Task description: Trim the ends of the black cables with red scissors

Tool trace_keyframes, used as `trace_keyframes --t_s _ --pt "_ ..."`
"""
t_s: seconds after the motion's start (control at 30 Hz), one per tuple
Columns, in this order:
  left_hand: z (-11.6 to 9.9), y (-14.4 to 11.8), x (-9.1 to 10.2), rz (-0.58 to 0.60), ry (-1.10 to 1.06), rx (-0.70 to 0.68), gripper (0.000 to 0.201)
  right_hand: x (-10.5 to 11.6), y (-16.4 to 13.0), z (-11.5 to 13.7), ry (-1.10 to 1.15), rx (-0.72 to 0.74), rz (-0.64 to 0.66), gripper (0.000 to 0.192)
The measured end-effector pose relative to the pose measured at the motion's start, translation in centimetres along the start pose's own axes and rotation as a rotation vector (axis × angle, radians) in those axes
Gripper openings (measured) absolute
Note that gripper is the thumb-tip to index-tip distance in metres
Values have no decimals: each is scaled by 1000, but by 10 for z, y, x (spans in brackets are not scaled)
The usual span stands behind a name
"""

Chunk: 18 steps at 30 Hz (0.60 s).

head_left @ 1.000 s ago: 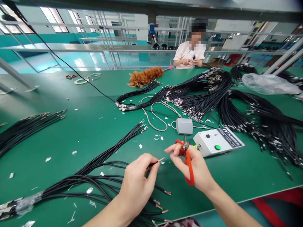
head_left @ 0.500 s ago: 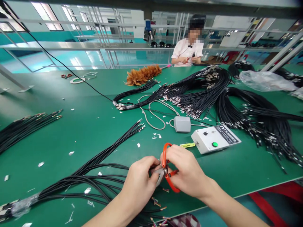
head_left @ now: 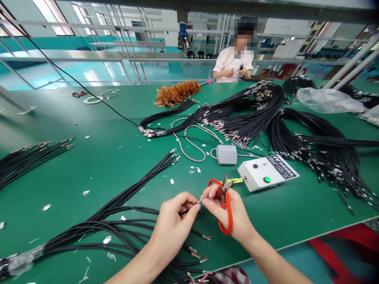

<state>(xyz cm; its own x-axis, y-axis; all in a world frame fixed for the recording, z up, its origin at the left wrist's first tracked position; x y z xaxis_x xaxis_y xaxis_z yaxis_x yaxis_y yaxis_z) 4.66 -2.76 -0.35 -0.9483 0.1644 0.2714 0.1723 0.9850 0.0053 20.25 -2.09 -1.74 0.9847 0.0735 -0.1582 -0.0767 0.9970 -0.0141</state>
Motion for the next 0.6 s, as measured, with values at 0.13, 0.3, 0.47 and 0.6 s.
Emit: trace_keyframes --t_s 0.13,0.3,0.47,0.6 --pt "1 -4 0 -48 96 -177 11 -6 0 -4 118 -27 -51 34" --pt "-1 -4 -3 -128 102 -376 16 -7 -2 -8 214 -71 -53 32" --pt "-4 -2 -3 -191 53 -378 13 -7 -7 -8 178 -18 -77 27" --pt "-3 -2 -2 -186 37 -299 10 -8 -8 -5 125 54 -76 23"
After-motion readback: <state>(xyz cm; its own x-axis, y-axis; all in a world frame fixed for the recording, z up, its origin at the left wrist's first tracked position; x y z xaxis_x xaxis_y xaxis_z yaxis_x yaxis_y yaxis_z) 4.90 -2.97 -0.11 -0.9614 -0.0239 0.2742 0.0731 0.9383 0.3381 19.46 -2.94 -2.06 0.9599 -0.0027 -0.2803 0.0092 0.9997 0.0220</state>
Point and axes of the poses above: each hand's wrist, its own y-axis towards the middle knuckle, its own x-axis out of the back of the hand, z = x × y, the point moved 1 cm from there along y, towards the middle knuckle, and after that the axes turned 2 degrees about -z, right-handed, at the moved point
